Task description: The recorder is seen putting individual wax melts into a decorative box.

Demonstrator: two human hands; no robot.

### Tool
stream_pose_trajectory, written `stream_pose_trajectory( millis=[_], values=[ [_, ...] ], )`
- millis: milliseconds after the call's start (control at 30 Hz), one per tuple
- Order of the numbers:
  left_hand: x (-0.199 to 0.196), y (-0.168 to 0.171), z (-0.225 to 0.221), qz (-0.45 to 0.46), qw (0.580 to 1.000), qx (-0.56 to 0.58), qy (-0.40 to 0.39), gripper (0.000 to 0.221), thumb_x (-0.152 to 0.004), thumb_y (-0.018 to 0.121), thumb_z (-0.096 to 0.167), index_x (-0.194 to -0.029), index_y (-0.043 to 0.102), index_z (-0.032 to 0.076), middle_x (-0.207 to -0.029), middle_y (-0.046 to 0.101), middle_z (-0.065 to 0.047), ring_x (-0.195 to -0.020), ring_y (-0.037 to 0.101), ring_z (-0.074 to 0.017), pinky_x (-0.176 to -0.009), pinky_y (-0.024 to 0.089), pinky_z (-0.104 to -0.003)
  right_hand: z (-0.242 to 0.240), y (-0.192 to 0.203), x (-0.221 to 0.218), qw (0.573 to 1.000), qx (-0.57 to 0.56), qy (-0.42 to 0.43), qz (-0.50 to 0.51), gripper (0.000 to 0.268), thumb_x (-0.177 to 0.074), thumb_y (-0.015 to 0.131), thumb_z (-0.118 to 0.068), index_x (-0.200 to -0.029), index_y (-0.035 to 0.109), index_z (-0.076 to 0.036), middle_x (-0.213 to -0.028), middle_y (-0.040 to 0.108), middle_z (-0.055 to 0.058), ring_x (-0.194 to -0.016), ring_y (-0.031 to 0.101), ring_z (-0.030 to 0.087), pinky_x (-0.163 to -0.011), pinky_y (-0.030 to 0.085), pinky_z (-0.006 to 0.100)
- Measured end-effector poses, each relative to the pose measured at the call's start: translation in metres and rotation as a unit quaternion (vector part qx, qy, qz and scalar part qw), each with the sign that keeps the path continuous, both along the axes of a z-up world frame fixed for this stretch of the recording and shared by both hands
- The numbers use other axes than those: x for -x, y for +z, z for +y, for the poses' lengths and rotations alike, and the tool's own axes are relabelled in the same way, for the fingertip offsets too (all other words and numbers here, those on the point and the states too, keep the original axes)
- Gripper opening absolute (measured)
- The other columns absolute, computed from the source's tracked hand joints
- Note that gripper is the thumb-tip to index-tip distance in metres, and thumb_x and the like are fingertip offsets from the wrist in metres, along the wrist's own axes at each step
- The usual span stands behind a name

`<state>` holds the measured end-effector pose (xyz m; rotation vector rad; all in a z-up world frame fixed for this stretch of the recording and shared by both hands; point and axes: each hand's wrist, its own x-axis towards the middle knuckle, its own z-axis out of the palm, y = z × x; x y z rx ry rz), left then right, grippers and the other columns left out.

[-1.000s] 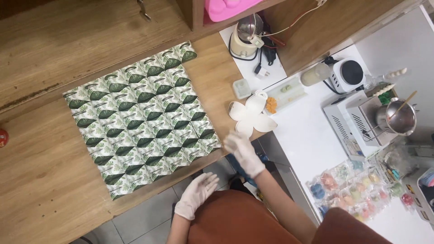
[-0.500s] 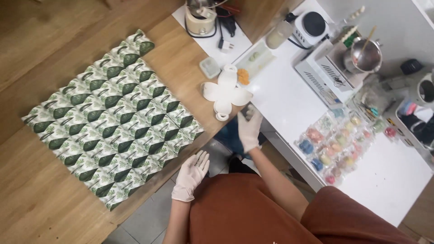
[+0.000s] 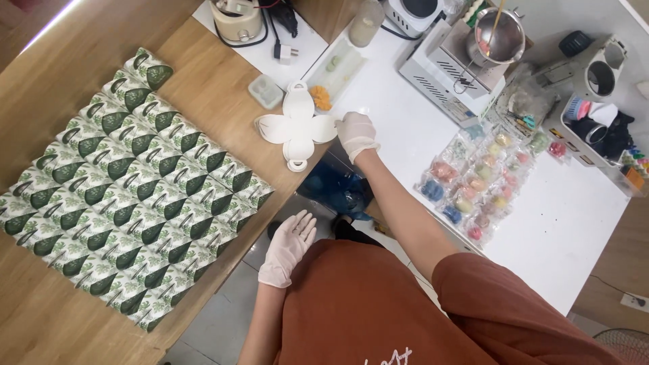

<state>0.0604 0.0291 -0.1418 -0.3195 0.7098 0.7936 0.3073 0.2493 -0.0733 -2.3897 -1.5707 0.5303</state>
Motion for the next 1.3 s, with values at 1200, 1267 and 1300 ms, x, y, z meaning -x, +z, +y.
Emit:
stream_pose_trajectory(
  millis=[1200,1267,1300],
  values=[
    [-0.243,0.034,0.075,0.198,0.958,-0.085,-0.191,0.049,-0.103,0.046,0.022,-0.145,0.046,-0.004,-0.156,0.046,-0.018,-0.143,0.047,-0.0301,-0.118,0.038,-0.037,-0.147,-0.042,-0.246,0.919,-0.021,-0.188,0.347,0.038,-0.088,0.08,-0.024,-0.118,0.074,-0.002,-0.088,0.076,0.004,-0.074,0.064,0.006,-0.069,0.053,0.023],
    [-0.24,0.027,0.072,0.202,0.956,-0.074,-0.2,0.049,-0.103,0.046,0.022,-0.145,0.046,-0.004,-0.156,0.046,-0.018,-0.142,0.047,-0.0303,-0.117,0.039,-0.037,-0.151,-0.068,-0.247,0.912,-0.077,-0.17,0.366,0.034,-0.09,0.077,-0.02,-0.117,0.074,0.001,-0.09,0.077,0.004,-0.08,0.066,0.006,-0.074,0.054,0.022],
    [-0.238,0.024,0.071,0.204,0.955,-0.063,-0.207,0.049,-0.103,0.046,0.022,-0.144,0.047,-0.004,-0.156,0.046,-0.018,-0.142,0.048,-0.0305,-0.117,0.039,-0.038,-0.153,-0.081,-0.247,0.902,-0.133,-0.15,0.381,0.03,-0.093,0.073,-0.016,-0.116,0.073,0.004,-0.092,0.078,0.004,-0.085,0.067,0.005,-0.079,0.055,0.021]
  ],
)
